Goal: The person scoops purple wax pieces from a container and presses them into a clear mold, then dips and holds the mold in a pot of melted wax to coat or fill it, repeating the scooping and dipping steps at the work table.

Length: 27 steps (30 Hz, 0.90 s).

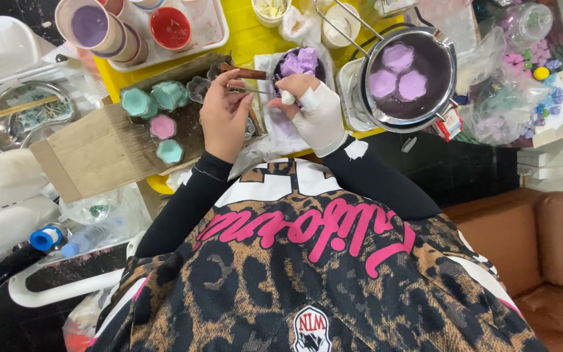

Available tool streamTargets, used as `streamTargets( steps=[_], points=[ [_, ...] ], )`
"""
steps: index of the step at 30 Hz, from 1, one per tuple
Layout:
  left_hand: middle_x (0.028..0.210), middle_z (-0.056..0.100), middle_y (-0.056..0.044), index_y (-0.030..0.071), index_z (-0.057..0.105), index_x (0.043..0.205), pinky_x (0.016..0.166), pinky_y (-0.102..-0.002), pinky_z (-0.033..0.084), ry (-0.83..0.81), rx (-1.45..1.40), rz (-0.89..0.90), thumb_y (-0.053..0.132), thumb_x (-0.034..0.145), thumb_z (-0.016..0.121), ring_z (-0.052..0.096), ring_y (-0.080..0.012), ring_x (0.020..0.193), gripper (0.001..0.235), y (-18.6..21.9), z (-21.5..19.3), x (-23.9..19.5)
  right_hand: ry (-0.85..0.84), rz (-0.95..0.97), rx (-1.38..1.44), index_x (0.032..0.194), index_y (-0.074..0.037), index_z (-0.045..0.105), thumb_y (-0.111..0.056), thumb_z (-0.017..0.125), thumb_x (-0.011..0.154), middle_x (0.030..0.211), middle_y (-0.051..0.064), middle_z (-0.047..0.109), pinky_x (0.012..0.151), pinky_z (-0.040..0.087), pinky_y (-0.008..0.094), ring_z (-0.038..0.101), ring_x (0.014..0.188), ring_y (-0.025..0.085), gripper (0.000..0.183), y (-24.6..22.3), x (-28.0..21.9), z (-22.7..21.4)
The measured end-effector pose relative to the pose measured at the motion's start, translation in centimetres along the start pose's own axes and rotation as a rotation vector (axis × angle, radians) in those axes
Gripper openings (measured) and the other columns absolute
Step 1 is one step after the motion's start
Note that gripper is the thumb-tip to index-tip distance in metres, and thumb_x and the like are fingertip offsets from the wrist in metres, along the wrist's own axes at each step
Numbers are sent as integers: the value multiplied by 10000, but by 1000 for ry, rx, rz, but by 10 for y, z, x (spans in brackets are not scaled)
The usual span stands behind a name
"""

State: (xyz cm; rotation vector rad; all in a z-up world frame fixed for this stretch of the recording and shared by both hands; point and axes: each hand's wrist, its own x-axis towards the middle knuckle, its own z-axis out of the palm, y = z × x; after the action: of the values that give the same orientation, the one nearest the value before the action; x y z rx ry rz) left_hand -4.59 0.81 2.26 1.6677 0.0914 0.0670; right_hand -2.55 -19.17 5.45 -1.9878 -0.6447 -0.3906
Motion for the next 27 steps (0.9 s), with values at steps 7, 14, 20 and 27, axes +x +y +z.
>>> streamTargets(
  steps=[7, 14, 20, 27],
  points=[
    [1133, 687, -60, -19, 556, 1421, 841, -237, 575, 19, 104, 34, -11, 1074, 629, 681, -104, 980, 355, -23, -2, 1, -52, 266, 135, 1200, -78, 664, 18, 791, 887, 1090, 84, 667, 774, 618, 288, 728, 914, 162, 351, 20, -13, 15],
    [1084, 661, -44, 7, 516, 1274, 884, -225, 543, 55, -297, -63, 13, 1042, 637, 647, -82, 986, 262, -39, 6, -3, -70, 356, 106, 1155, -68, 679, -103, 852, 868, 1058, 70, 681, 761, 575, 290, 689, 845, 161, 337, 32, 1, 34],
    [1086, 683, -62, 5, 546, 1162, 913, -248, 548, 77, -252, -53, 3, 1029, 667, 660, -98, 997, 180, -51, 4, -6, -160, 218, -13, 1145, -79, 700, -181, 864, 841, 1075, 93, 685, 814, 562, 337, 696, 969, 249, 360, 41, 14, 52],
    [1047, 690, -29, 3, 625, 1133, 834, -218, 520, 107, -141, -61, 50, 1033, 674, 615, -64, 907, 121, -48, 3, -12, -242, 242, -13, 1178, -72, 690, -150, 845, 838, 1068, 102, 700, 847, 541, 385, 687, 1002, 302, 382, 50, 16, 63]
  ],
)
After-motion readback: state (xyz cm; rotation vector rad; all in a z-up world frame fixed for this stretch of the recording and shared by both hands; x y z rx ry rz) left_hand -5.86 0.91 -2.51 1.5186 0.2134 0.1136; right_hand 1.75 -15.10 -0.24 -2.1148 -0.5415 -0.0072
